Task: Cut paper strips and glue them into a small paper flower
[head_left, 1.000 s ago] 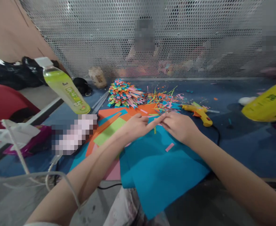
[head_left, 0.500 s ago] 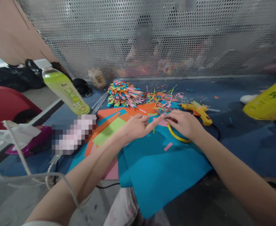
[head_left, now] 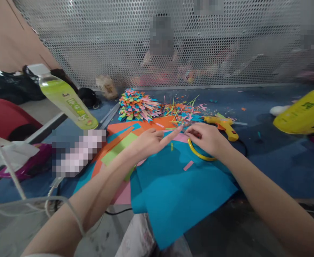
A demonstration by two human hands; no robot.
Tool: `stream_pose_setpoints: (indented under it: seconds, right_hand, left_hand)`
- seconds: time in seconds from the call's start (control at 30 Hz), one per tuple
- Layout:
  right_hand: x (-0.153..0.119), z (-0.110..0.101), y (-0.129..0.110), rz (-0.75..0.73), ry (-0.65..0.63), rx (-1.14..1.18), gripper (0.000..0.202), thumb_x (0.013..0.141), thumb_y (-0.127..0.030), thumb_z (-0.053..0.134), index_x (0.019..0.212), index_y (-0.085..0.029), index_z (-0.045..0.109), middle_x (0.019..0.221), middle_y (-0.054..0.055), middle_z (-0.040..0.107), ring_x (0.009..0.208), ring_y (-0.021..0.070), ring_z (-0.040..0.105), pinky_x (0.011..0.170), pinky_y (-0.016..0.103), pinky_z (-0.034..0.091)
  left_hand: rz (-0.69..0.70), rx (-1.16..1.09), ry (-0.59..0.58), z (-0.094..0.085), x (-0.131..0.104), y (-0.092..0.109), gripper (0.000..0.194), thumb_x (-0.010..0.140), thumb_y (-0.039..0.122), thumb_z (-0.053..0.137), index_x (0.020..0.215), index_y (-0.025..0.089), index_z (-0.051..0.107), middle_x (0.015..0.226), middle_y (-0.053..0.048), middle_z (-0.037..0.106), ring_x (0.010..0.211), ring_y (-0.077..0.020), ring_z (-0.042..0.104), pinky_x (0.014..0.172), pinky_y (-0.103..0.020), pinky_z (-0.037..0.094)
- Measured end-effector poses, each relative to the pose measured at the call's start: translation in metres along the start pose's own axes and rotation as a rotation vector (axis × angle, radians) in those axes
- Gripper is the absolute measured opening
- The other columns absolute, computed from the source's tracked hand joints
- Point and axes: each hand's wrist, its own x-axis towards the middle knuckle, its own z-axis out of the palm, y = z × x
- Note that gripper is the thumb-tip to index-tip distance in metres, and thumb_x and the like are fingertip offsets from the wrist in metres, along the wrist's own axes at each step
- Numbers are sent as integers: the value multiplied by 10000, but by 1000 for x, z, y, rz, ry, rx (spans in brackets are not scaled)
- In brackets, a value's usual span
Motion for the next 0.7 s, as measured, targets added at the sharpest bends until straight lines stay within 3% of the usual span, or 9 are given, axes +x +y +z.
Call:
stream_pose_setpoints:
  seconds: [0.2,0.43,0.53,0.7]
  right_hand:
    - [0,-2,2,-1,-17,31,101,810,-211,550,819,-165,640,767,35,619,680,140,544,607,244,388]
    - [0,-3,4,5,-1,42,118,828,-220,536,811,-168,640,795,37,629,696,144,549,626,251,396]
    - [1,-3,5,16,-14,39,113,822,-207,539,825,-166,645,819,44,640,725,154,562,651,261,401]
    - [1,-8,1,-47,-110,26,111,811,-179,543,841,-150,646,820,57,639,759,167,564,667,269,409]
  left_hand:
    - [132,124,50,2,6,6,625,890,67,308,1435,202,32,614,17,547,633,-146,548,577,-240,351]
    - [197,172,52,-1,11,15,574,906,82,306,1417,290,145,670,15,569,664,-142,535,577,-270,301]
    - [206,187,20,-3,11,16,575,917,90,292,1421,308,118,680,17,567,689,-137,531,582,-274,300]
    - [209,182,57,-3,9,13,545,926,104,295,1417,301,162,730,0,578,698,-139,527,595,-292,309]
